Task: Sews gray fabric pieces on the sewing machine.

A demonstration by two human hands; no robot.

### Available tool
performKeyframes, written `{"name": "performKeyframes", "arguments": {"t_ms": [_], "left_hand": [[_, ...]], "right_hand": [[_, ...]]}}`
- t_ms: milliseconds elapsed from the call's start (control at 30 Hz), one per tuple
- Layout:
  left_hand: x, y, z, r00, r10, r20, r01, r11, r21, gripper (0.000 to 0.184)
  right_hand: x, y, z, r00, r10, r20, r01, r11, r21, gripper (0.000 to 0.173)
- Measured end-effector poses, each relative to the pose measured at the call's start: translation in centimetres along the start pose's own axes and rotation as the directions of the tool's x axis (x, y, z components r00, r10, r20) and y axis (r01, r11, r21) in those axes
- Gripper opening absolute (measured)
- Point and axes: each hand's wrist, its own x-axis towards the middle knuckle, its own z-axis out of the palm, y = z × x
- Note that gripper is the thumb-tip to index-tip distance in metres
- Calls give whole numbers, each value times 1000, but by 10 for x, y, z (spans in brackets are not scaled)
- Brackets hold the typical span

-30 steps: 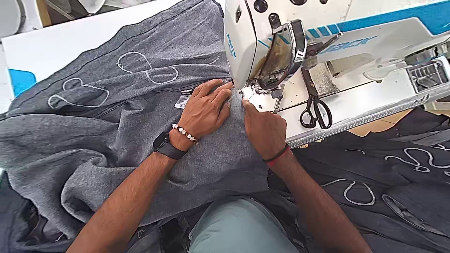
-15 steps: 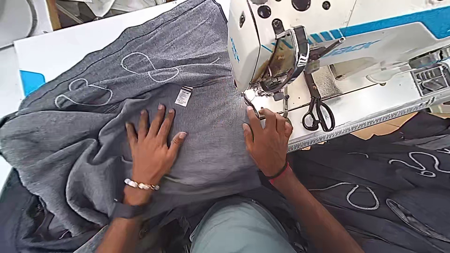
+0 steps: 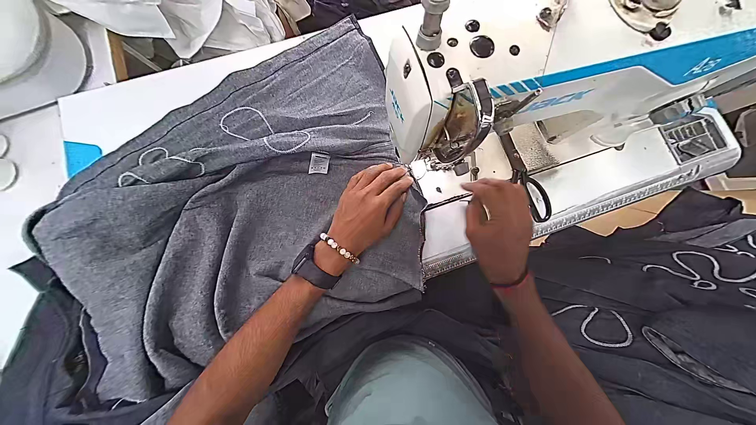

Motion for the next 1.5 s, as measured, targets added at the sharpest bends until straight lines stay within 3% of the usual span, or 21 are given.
{"name": "performKeyframes", "arguments": {"t_ms": [133, 400, 533, 733, 900, 1133, 1333, 1500], "left_hand": [[-2, -13, -5, 996, 86, 38, -87, 996, 26, 37], [-1, -16, -4, 996, 82, 41, -82, 997, 3, 39], [0, -18, -8, 994, 100, 55, -99, 995, -8, 38], [7, -36, -8, 973, 223, 63, -223, 975, -7, 39], [11, -40, -9, 961, 261, 90, -266, 963, 46, 40], [10, -14, -10, 983, 150, 102, -155, 987, 45, 39], [-7, 13, 5, 993, -63, 99, 45, 983, 178, 74], [-7, 27, 14, 989, -131, 69, 112, 965, 236, 78]], "right_hand": [[19, 28, -5, 987, -36, 156, 44, 998, -53, 28], [13, -21, 43, 971, -238, -33, 239, 971, 5, 24], [-4, -25, 46, 947, -321, 5, 320, 945, 61, 35], [-12, -25, 46, 942, -334, -4, 334, 942, -10, 33], [-17, -28, 51, 962, -257, -96, 245, 962, -123, 27], [-16, -30, 50, 968, -177, -179, 156, 980, -126, 22], [-9, -32, 46, 985, 122, -118, -123, 992, 0, 31], [5, -39, 39, 976, 209, 51, -208, 978, -24, 42]]}}
